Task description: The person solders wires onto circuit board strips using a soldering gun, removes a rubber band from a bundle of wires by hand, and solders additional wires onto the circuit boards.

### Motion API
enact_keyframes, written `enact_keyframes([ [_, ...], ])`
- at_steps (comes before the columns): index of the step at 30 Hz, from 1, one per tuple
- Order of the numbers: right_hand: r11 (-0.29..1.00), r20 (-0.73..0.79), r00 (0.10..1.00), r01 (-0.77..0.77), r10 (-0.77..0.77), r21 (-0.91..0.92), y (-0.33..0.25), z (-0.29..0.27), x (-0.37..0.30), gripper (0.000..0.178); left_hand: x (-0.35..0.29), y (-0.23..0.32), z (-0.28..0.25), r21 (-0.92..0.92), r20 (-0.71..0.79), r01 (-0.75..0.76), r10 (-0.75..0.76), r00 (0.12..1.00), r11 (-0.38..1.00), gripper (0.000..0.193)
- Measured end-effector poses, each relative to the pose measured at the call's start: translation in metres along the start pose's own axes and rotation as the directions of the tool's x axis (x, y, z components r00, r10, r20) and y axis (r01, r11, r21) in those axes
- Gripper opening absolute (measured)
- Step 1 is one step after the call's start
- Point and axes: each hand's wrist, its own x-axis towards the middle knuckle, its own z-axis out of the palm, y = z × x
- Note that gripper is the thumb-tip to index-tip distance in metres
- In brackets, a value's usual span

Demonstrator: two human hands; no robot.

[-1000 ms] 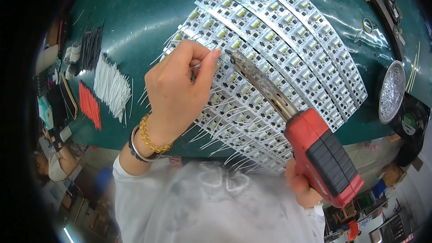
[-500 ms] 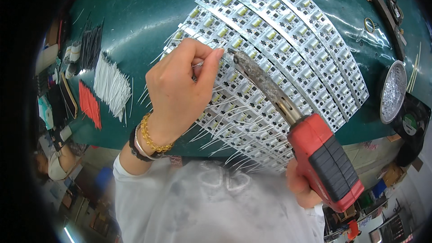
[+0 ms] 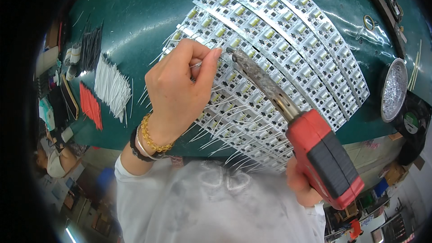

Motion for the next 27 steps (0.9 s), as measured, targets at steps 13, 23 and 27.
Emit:
enact_keyframes([
  [13, 1.0, -0.068, 0.998, -0.02, 0.019, -0.002, -0.003, -0.007, -0.011, 0.075, -0.001, 0.001, 0.001, -0.013, -0.012, 0.013, -0.013, 1.0, 1.0, 0.018],
  [23, 0.999, -0.117, 0.992, -0.038, 0.038, -0.002, -0.005, -0.02, -0.019, 0.077, 0.006, 0.007, -0.021, -0.149, -0.111, -0.076, 0.06, 0.992, 0.986, 0.008],
  [27, 0.998, -0.123, 0.991, -0.059, 0.058, -0.005, -0.004, -0.026, -0.019, 0.077, 0.005, 0.009, -0.014, -0.26, 0.081, 0.103, -0.085, 0.993, 0.96, 0.01],
])
